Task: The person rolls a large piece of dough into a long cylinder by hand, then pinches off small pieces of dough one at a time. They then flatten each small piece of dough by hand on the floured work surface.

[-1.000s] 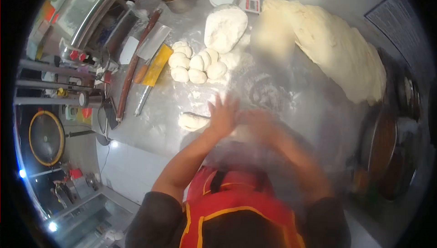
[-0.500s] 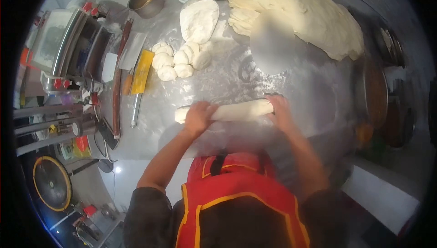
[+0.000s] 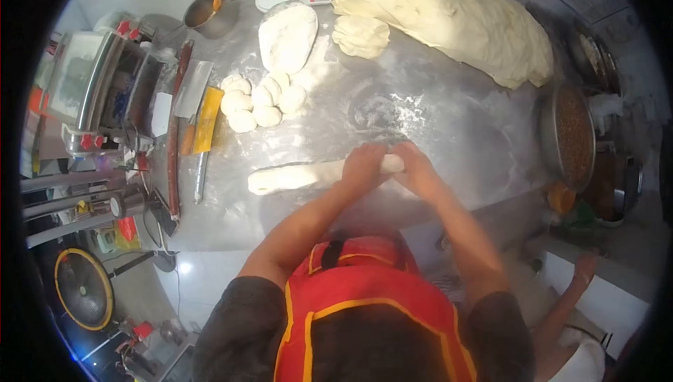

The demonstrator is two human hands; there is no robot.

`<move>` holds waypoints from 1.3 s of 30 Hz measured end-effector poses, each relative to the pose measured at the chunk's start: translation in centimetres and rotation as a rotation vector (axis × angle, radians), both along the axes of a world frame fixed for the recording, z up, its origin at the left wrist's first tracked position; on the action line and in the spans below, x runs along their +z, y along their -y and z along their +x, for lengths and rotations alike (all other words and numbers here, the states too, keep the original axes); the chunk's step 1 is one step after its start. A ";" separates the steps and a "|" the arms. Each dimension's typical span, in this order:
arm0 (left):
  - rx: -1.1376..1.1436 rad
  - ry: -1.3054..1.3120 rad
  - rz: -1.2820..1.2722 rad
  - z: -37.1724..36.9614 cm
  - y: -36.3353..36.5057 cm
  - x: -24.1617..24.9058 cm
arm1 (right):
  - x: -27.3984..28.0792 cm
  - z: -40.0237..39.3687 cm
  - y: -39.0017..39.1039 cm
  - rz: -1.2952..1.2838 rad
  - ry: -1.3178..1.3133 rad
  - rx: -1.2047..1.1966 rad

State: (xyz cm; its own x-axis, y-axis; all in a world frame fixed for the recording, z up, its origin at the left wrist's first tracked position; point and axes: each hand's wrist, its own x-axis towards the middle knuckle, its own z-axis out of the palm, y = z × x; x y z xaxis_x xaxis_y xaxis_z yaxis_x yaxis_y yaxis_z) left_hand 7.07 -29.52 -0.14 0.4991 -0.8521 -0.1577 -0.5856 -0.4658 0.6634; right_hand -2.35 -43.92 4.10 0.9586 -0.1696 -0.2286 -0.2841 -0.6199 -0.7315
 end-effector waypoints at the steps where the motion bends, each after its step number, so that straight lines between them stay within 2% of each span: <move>1: 0.006 -0.085 0.001 0.4 0.1 0.6 | -0.1 0.2 0.5 0.012 -0.015 0.004; 2: 0.013 -0.168 0.001 0.8 0.2 0.8 | -0.4 0.1 1.1 0.163 -0.038 -0.062; 4: 0.055 -0.165 -0.105 0.8 0.1 -0.1 | -1.2 -0.2 2.0 0.466 -0.093 -0.189; 7: 0.078 -0.145 -0.111 0.4 0.2 0.6 | -1.7 0.4 1.6 0.494 -0.109 -0.216; 10: 0.078 -0.119 -0.008 0.3 0.5 1.2 | -1.7 0.6 1.1 0.678 -0.208 -0.234; 16: 0.109 -0.006 0.058 -0.5 0.5 0.3 | -2.2 0.5 -0.2 0.497 -0.089 -0.263; 23: 0.118 0.089 -0.034 -0.9 0.4 -1.5 | -1.7 0.5 -0.6 0.322 -0.112 -0.276; 28: 0.133 0.150 0.030 -1.3 0.8 -2.0 | -0.4 0.9 -0.8 0.299 -0.158 -0.289; 32: 0.150 0.141 0.083 -1.2 1.0 -1.6 | -2.0 0.9 -0.1 0.472 -0.160 -0.322; 35: 0.153 0.054 -0.122 -1.0 0.5 -1.9 | -1.2 1.4 0.4 0.656 -0.200 -0.318; 37: 0.153 0.002 -0.117 -0.6 0.2 -0.1 | -0.8 1.8 0.4 0.781 -0.182 -0.263; 39: 0.171 -0.027 -0.141 -0.4 0.0 0.7 | -0.3 2.0 0.3 0.787 -0.245 -0.250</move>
State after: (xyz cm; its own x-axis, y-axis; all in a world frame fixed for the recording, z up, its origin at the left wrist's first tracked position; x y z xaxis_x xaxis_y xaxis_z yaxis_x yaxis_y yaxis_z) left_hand 6.65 -29.52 0.51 0.6353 -0.7700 -0.0586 -0.4870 -0.4583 0.7435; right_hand -0.30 -44.22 3.85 0.8225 -0.0745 -0.5638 -0.5506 0.1434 -0.8223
